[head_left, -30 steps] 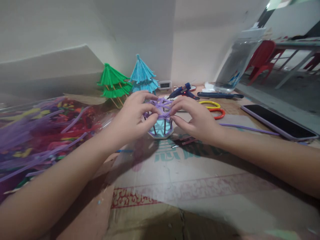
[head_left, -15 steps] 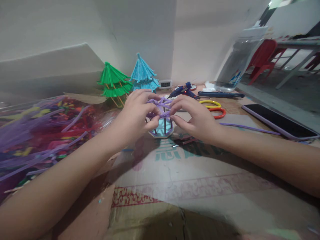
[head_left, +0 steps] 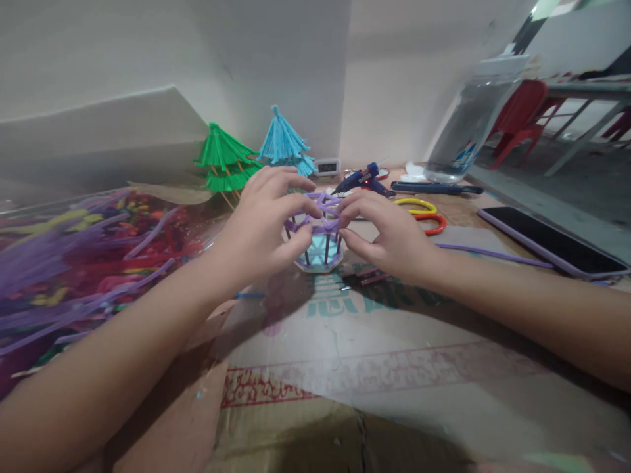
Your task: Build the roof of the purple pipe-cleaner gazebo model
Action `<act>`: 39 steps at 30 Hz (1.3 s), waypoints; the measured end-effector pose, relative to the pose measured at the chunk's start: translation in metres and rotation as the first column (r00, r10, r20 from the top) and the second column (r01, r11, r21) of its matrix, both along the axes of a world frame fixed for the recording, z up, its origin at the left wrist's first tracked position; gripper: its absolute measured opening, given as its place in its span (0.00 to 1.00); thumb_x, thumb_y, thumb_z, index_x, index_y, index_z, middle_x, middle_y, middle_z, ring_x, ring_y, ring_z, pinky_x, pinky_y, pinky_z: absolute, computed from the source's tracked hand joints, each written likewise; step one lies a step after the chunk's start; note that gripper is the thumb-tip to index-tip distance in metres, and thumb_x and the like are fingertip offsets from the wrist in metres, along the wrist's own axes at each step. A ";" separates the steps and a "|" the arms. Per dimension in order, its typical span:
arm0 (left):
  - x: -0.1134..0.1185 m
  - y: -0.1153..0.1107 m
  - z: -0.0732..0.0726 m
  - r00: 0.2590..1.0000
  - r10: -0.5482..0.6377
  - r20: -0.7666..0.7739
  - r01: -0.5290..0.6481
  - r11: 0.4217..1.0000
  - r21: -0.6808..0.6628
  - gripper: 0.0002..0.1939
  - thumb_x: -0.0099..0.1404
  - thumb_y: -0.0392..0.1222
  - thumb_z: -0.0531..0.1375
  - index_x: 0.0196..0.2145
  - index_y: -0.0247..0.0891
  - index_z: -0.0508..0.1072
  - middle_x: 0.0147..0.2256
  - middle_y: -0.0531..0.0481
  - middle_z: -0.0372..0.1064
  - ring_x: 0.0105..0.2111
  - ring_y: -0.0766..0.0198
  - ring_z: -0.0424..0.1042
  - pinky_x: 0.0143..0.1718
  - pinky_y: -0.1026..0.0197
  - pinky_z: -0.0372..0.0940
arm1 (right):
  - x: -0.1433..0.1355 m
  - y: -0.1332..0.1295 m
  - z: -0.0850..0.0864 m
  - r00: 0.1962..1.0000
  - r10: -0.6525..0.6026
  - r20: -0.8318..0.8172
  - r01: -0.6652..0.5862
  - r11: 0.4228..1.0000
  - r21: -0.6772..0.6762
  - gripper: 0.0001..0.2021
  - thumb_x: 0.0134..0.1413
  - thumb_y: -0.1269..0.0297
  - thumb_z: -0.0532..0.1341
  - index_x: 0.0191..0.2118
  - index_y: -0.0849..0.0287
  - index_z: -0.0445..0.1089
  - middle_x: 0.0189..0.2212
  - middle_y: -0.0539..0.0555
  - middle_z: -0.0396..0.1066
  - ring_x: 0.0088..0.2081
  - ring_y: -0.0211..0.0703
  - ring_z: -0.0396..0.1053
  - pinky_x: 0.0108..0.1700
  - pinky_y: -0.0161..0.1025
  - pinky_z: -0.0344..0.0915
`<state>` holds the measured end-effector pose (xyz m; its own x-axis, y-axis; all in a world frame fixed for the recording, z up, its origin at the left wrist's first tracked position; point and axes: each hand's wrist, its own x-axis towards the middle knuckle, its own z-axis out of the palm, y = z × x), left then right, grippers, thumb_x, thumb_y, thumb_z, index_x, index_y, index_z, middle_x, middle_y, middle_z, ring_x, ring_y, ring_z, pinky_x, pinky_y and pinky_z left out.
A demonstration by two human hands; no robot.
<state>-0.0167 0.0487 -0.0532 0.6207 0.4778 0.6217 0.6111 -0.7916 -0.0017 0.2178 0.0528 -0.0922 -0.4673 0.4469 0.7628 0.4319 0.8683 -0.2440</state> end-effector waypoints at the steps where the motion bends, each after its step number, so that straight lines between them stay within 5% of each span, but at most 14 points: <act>1: -0.001 0.000 0.001 1.000 -0.003 -0.003 0.003 1.000 0.000 0.09 0.67 0.40 0.58 0.41 0.42 0.78 0.55 0.45 0.72 0.62 0.49 0.65 0.67 0.41 0.56 | 0.000 0.000 0.000 1.000 0.000 0.001 0.000 1.000 0.002 0.05 0.59 0.74 0.61 0.37 0.55 0.67 0.38 0.55 0.74 0.45 0.49 0.73 0.49 0.48 0.68; 14: -0.001 0.004 -0.002 0.999 -0.008 -0.047 0.008 1.000 0.002 0.05 0.70 0.43 0.62 0.36 0.44 0.78 0.53 0.46 0.74 0.61 0.47 0.65 0.66 0.38 0.56 | 0.001 0.001 -0.001 1.000 -0.008 0.000 0.008 1.000 -0.002 0.05 0.59 0.72 0.60 0.36 0.54 0.67 0.39 0.54 0.75 0.45 0.49 0.73 0.50 0.48 0.68; 21: -0.005 0.007 -0.005 0.997 -0.076 -0.010 0.075 0.995 -0.070 0.16 0.70 0.48 0.64 0.53 0.44 0.75 0.58 0.42 0.70 0.60 0.50 0.68 0.62 0.44 0.63 | 0.001 0.001 0.000 1.000 0.002 0.006 -0.002 1.000 0.021 0.04 0.60 0.72 0.60 0.37 0.55 0.67 0.38 0.55 0.75 0.43 0.48 0.73 0.48 0.47 0.69; 30: 0.005 0.002 -0.015 0.993 -0.080 0.087 0.085 0.995 -0.059 0.07 0.69 0.38 0.62 0.44 0.42 0.77 0.53 0.44 0.73 0.57 0.54 0.70 0.61 0.47 0.64 | 0.000 0.000 -0.003 1.000 -0.015 -0.012 0.016 1.000 0.019 0.03 0.61 0.70 0.61 0.38 0.53 0.68 0.39 0.54 0.76 0.46 0.49 0.74 0.50 0.49 0.69; 39: 0.005 0.005 -0.021 0.995 -0.069 0.078 0.072 0.997 -0.027 0.07 0.72 0.40 0.60 0.46 0.43 0.75 0.52 0.45 0.73 0.56 0.54 0.70 0.60 0.47 0.64 | 0.001 0.000 -0.003 1.000 -0.012 -0.016 0.012 1.000 0.015 0.05 0.61 0.71 0.61 0.38 0.53 0.68 0.40 0.54 0.77 0.46 0.48 0.74 0.51 0.48 0.69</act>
<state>-0.0120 0.0538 -0.0744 0.6044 0.4532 0.6552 0.5513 -0.8317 0.0668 0.2185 0.0526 -0.0951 -0.4498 0.4406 0.7769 0.4389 0.8666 -0.2374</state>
